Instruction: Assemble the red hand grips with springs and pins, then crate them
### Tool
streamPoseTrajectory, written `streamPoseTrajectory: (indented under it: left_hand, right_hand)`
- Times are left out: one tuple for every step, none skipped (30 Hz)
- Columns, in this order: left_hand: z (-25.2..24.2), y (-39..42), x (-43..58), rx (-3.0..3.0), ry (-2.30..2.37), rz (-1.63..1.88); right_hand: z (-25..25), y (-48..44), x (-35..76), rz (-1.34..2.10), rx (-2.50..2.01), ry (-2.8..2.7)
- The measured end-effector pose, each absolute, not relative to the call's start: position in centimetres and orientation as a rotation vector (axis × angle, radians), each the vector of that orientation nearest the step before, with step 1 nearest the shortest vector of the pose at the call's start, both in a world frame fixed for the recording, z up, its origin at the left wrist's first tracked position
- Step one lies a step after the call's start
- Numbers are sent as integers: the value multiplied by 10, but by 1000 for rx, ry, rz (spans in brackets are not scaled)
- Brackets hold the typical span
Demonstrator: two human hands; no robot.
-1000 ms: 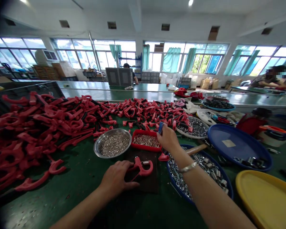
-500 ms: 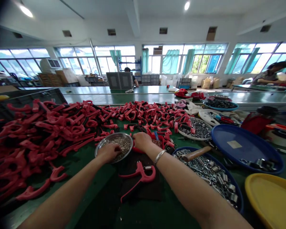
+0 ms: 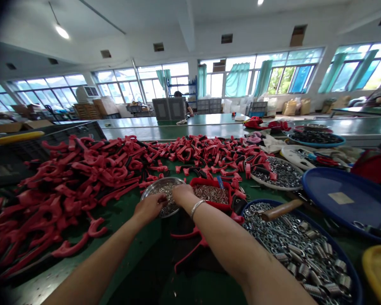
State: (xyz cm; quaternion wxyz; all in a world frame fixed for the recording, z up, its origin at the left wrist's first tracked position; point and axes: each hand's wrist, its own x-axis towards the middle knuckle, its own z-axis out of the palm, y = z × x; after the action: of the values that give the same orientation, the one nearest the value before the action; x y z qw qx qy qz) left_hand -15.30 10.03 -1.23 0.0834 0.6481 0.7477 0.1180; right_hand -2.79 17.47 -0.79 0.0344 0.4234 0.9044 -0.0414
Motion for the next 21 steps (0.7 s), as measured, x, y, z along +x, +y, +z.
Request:
streamPoseTrajectory:
  left_hand:
    - [-12,98,-152,1934,2224,366]
    - [-11,95,-152,1932,2217,380]
    - [-10,92,-151,1930,2211,390]
    - [-8,88,-149,1924,2206,403]
    - [-7,85,-148,1917,2196,421]
    - [-5,81,-145,1911,2181,445]
    - [-4,78,-142,1905,2162,473]
    - [-3,74,-138,1902,2132,502]
    - [-2,70,-133,1905,2090,527]
    - [-2,67,-128,1917,2038,547]
    - [-1,63,-121,1936,1985,556]
    - [-2,60,-115,1959,1933,558]
    - [-2,56,-108,1985,1883,554]
    - [-3,53,-101,2010,1840,544]
    - [-4,51,-94,2032,1810,533]
    - [-5,49,-88,2052,1785,525]
    - [-6,48,-82,2070,1762,523]
    - [-7,48,-76,2089,1745,530]
    - [-9,48,-72,2106,1737,542]
    - [-11,48,-67,2123,1735,553]
    - [-14,48,-64,2139,1739,561]
  right_hand:
    - [-8,174,-27,-144,1309,2784]
    - [-9,174,-26,-160,1315,2793]
    - [-9,174,-24,-176,1318,2808]
    - [-9,175,-22,-192,1317,2831]
    - [-9,175,-19,-209,1313,2861]
    - [-9,175,-16,-228,1306,2897]
    - [-8,174,-13,-247,1300,2938]
    - [-7,173,-9,-264,1300,2979]
    - [-6,171,-5,-275,1312,3017]
    - [-5,168,2,-278,1340,3050]
    - [-4,164,10,-276,1379,3077]
    - [-4,158,21,-268,1424,3097]
    - [-4,151,34,-258,1469,3110]
    - [-5,143,48,-247,1511,3116]
    - [-7,134,65,-237,1546,3116]
    - [-11,125,81,-228,1578,3111]
    - [-15,116,97,-221,1608,3102]
    - [-20,108,111,-213,1637,3092]
    - [-25,100,123,-210,1660,3082]
    - [-30,94,133,-209,1679,3074]
    - [-35,90,139,-211,1691,3069]
